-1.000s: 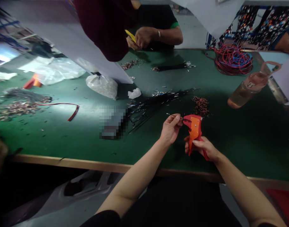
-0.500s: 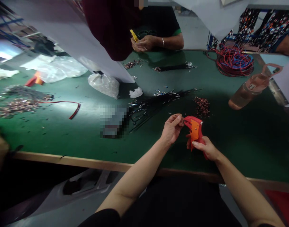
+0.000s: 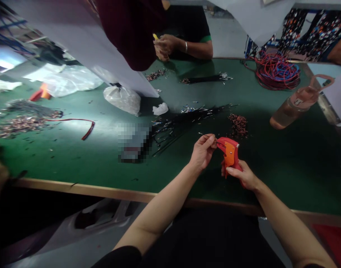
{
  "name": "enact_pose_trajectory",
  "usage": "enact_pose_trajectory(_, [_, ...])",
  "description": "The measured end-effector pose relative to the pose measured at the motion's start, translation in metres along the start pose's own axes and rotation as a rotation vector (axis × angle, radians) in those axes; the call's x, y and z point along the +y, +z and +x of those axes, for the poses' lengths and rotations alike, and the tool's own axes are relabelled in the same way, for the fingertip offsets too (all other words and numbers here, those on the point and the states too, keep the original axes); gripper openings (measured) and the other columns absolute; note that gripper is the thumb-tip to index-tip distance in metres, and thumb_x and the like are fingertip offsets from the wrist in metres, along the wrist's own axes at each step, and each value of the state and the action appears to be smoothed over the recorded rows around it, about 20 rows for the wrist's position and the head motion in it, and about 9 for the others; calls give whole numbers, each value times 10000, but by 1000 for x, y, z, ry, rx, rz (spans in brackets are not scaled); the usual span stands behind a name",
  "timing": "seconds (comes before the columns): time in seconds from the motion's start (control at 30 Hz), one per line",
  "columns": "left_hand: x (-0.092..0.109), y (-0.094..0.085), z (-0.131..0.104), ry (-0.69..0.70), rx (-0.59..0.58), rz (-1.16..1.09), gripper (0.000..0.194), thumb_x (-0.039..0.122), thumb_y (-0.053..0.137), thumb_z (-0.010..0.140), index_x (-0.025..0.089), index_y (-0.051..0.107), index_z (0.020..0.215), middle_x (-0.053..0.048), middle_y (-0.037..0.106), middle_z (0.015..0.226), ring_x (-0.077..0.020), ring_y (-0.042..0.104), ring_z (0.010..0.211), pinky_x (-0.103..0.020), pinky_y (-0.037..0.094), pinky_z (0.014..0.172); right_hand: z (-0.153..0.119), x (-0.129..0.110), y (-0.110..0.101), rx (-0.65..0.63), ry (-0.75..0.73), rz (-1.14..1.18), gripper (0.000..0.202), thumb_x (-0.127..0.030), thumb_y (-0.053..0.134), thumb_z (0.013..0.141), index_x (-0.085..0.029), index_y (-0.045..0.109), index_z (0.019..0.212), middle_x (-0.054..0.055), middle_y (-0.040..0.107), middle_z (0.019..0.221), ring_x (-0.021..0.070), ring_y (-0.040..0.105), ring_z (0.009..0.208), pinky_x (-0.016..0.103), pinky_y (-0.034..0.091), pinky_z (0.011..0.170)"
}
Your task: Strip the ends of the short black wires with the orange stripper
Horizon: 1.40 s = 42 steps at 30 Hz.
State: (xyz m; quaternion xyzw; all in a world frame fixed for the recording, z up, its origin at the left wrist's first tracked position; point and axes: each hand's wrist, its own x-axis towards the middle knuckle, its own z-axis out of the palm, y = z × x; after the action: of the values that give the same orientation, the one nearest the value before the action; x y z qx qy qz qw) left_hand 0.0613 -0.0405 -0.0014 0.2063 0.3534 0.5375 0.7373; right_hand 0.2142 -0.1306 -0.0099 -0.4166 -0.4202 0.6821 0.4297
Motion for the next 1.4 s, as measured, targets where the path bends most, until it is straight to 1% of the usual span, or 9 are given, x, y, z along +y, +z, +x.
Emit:
enact_pose_trajectory(0.1, [0,0,-1,8,-3,6,294,275,886,554,151,671,712,39,619,609,-33,465,514,-196,385,567,-1,2,2,24,1,2,359,-436,749,771,-149,674,972,65,680,798,190,639,720,322,534,665])
enact_pose_trajectory(0.37, [-1,0,0,35,-11,27,302,288,896,534,149,686,702,29,630,613,-38,464,524,-204,371,573,-1,8,7,126,-55,-78,323,-454,744,772,-149,654,827,15,605,633,147,565,548,285,471,517])
enact_pose_trajectory(0.6, [-2,-1,-1,41,-39,47,299,300,894,543,151,689,701,26,626,615,-41,457,533,-212,373,574,-4,17,8,171,-116,-154,297,-429,707,811,-169,595,722,-13,545,574,119,497,494,271,436,487])
enact_pose_trajectory(0.73, [-2,-1,-1,38,-40,45,315,311,902,526,155,691,700,27,627,617,-49,488,553,-212,377,577,-6,20,12,222,-109,-201,312,-438,701,806,-176,570,701,-28,513,530,109,453,458,262,392,454])
enact_pose_trajectory(0.87, [-2,0,-1,35,-43,31,324,310,909,506,158,692,691,26,625,622,-72,552,616,-216,398,610,-9,22,14,232,-91,-235,337,-432,699,811,-183,531,658,-41,469,514,93,407,450,248,351,439])
enact_pose_trajectory(1.0, [-2,-1,-1,38,-52,39,312,297,904,523,152,691,700,22,627,628,-67,537,601,-216,391,604,-9,23,15,236,-73,-227,350,-457,717,793,-183,541,665,-42,450,535,96,398,466,247,353,437])
enact_pose_trajectory(1.1, [-1,-1,-1,61,-38,52,284,285,890,557,149,691,709,19,632,627,-50,491,556,-214,380,588,-4,19,16,193,-70,-143,349,-499,725,770,-174,600,754,-9,537,594,136,495,522,285,446,504])
enact_pose_trajectory(1.2, [2,-1,0,94,-13,33,292,294,894,551,151,691,703,18,641,626,-41,474,533,-207,371,571,-1,11,12,132,-98,-86,360,-504,723,774,-178,651,906,52,654,780,198,620,701,332,526,657])
enact_pose_trajectory(1.4, [9,0,0,101,-4,-9,318,303,911,523,158,683,692,27,633,617,-33,459,513,-195,368,552,-5,5,2,164,-164,-224,390,-483,698,820,-204,666,1091,84,713,978,234,659,911,368,531,837])
